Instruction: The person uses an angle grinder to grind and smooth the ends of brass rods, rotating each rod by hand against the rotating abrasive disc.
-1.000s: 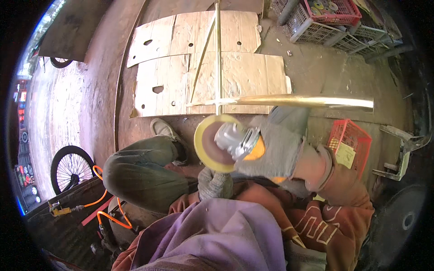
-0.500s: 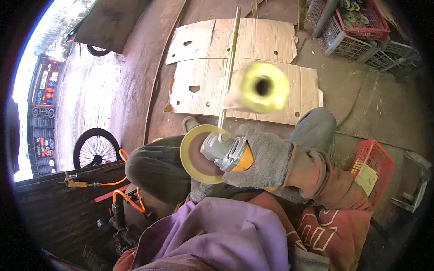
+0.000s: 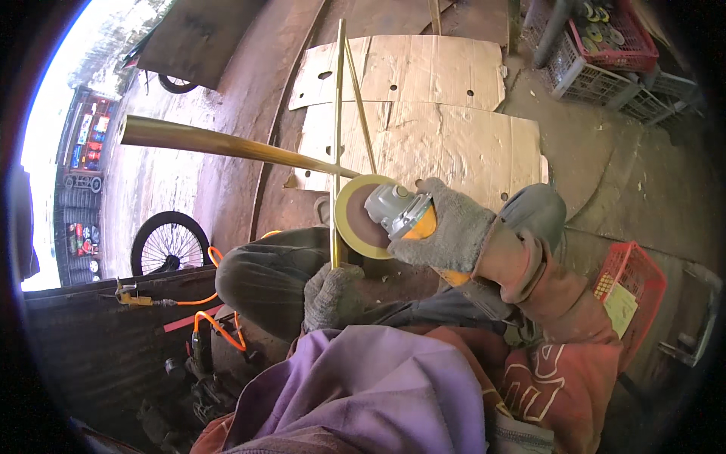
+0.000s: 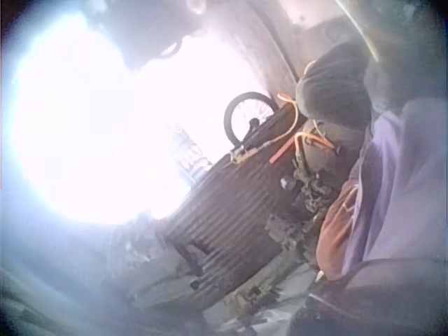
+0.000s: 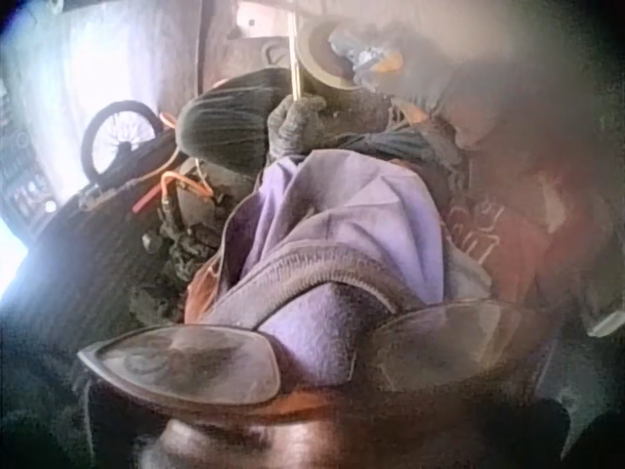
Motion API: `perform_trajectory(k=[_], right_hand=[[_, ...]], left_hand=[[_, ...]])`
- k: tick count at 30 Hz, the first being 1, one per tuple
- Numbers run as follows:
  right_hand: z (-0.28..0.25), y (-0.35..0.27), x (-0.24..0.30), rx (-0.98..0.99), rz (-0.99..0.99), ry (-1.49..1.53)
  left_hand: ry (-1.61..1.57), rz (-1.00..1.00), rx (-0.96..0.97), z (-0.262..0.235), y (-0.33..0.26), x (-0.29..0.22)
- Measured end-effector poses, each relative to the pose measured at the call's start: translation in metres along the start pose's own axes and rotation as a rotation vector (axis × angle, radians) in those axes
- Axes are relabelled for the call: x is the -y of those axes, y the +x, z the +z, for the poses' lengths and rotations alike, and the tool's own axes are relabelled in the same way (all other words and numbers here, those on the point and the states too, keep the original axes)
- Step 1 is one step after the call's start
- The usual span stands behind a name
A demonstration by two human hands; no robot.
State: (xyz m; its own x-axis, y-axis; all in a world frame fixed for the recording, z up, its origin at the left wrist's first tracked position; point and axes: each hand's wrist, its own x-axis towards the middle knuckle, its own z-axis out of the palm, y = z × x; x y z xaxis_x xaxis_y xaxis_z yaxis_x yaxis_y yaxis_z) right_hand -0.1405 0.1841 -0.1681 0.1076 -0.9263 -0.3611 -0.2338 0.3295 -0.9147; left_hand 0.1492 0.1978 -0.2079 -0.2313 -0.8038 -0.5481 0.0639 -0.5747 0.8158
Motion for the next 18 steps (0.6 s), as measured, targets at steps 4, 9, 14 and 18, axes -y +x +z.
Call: perform_trajectory(k=[4, 9, 14, 18], right_hand=[[0.011, -0.003, 0.003, 0.064, -0.048, 0.001], [0.015, 0.014, 0.006, 0.098, -0.159, -0.162], [0.008, 0.019, 0.01, 0.099, -0.139, -0.122], [0.018, 0.002, 0.018, 0.073, -0.261, -0.23]], left_hand=[[0.04, 0.072, -0.024, -0.004, -0.001, 0.002], [0.122, 0.111, 0.001, -0.013, 0.001, 0.007], [-0.007, -0.025, 0.135, -0.02, 0.001, 0.013], [0.025, 0.036, 0.076, -0.008, -0.002, 0.01]])
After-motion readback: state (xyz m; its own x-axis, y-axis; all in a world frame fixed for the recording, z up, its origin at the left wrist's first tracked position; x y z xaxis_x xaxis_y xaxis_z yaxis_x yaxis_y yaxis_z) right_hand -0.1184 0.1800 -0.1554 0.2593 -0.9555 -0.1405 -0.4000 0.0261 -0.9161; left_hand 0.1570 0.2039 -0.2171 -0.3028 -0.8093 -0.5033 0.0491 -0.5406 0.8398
